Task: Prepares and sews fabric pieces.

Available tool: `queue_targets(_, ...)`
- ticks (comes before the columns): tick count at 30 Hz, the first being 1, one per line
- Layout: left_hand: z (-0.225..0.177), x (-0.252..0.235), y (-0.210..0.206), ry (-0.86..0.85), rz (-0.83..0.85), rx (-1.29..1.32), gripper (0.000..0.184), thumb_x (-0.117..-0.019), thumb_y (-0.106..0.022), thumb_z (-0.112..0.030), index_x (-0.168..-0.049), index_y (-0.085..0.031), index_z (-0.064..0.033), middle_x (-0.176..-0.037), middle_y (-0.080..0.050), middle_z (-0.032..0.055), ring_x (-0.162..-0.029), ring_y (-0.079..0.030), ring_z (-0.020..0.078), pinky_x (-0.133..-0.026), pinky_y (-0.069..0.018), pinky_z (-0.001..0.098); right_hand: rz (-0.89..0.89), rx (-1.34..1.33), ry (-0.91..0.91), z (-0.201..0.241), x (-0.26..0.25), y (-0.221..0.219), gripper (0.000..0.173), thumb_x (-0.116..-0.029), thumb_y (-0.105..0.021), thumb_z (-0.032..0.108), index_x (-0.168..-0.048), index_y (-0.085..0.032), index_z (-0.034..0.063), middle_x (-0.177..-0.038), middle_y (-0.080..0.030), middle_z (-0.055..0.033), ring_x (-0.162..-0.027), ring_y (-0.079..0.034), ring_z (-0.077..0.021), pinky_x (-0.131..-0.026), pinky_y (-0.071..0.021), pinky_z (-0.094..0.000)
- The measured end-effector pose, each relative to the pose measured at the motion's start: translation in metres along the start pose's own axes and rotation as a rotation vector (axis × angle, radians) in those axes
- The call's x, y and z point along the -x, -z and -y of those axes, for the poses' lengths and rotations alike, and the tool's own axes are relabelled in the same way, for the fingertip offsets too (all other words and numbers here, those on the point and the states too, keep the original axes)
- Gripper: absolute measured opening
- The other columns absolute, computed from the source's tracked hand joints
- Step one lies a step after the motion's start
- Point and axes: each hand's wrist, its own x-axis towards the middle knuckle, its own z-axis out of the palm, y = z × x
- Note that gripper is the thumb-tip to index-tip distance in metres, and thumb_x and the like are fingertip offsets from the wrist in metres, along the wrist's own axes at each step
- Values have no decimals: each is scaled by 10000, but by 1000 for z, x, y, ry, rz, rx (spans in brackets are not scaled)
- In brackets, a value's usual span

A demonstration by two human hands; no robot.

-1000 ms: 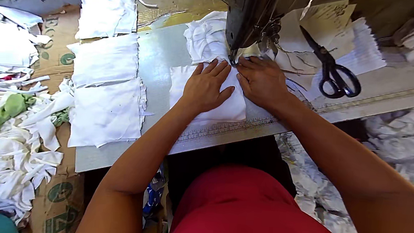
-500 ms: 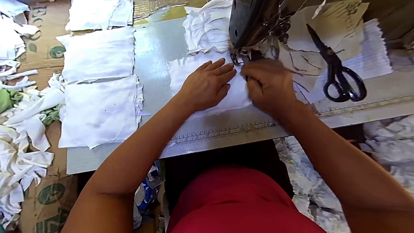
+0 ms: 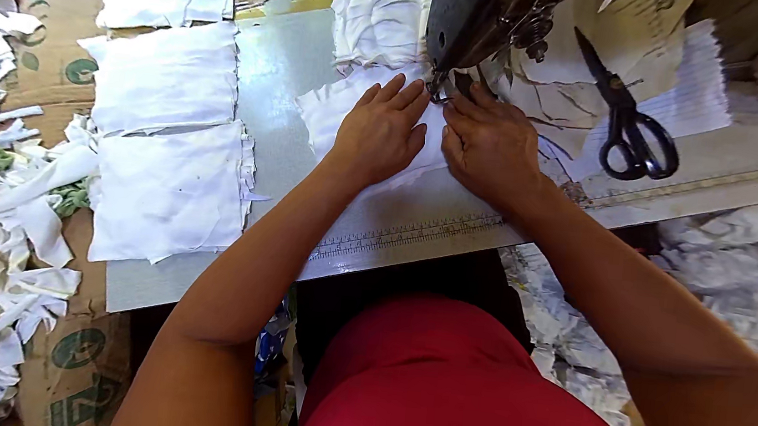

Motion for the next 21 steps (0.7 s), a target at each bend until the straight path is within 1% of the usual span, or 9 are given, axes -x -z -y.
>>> queue_targets(4,-2,-6,1,76,21,-13,532,-1050,-344,-285,-1480,-539,-40,-1560,-499,143,-1482,-411,370,-1194,-305,568,79,10,-16,-7,-11,1,481,-1068,-331,218,-1349,-647,-11,-1477,-586,-170,-1432,-480,-401,-1127,-384,-591)
queue_targets(6,-3,-9,2,118,37,-21,536,-1054,-338,-287,-1494,-521,-43,-1578,-477,140,-1495,-391,364,-1195,-296,567,100,5,-19,-9,-18,1,478,-1077,-331,216,-1380,-624,-11,-1502,-564,-165,-1448,-462,-396,-1145,-353,-602)
queue_targets(9,-5,-13,3,186,60,-34,539,-1065,-321,-288,-1521,-488,-55,-1604,-445,127,-1515,-358,350,-1210,-271,558,115,6,-23,-14,-27,-2,479,-1083,-326,223,-1412,-605,13,-1515,-555,-150,-1455,-456,-380,-1139,-353,-601)
queue_targets(13,-9,-17,3,284,67,-41,519,-1084,-286,-244,-1536,-469,-66,-1623,-419,113,-1530,-328,344,-1218,-248,561,143,-2,-25,-19,-40,-3,463,-1081,-338,210,-1399,-612,14,-1495,-569,-170,-1451,-454,-396,-1134,-354,-603)
queue_targets(15,-15,-21,1,351,63,-53,515,-1085,-288,-233,-1539,-460,-60,-1629,-406,122,-1533,-319,348,-1215,-246,573,129,-13,-33,-23,-45,-6,459,-1081,-342,211,-1385,-619,8,-1467,-591,-182,-1444,-463,-399,-1141,-356,-597)
queue_targets(16,-19,-24,1,392,65,-58,515,-1087,-292,-231,-1544,-449,-54,-1635,-394,128,-1538,-306,353,-1215,-240,582,115,-15,-39,-24,-48,-8,456,-1086,-344,216,-1371,-625,-1,-1446,-605,-193,-1434,-476,-401,-1144,-360,-587)
queue_targets(19,-36,-27,6,516,135,-79,533,-1104,-274,-248,-1579,-366,-26,-1670,-308,163,-1559,-242,372,-1224,-214,594,107,-18,-61,-20,-50,-7,443,-1099,-358,202,-1328,-623,-69,-1396,-612,-265,-1401,-501,-432,-1181,-349,-549)
queue_targets(20,-41,-29,11,541,171,-94,542,-1104,-276,-251,-1582,-343,-5,-1672,-289,187,-1556,-240,389,-1214,-231,603,105,-24,-60,-16,-49,-3,417,-1094,-379,164,-1325,-612,-94,-1391,-602,-291,-1392,-501,-449,-1187,-343,-546)
queue_targets(21,-44,-30,15,560,207,-110,546,-1104,-289,-254,-1577,-338,14,-1666,-290,207,-1545,-260,405,-1192,-269,612,95,-39,-46,-9,-44,3,374,-1078,-407,104,-1308,-608,-112,-1382,-596,-306,-1383,-502,-460,-1184,-349,-543)
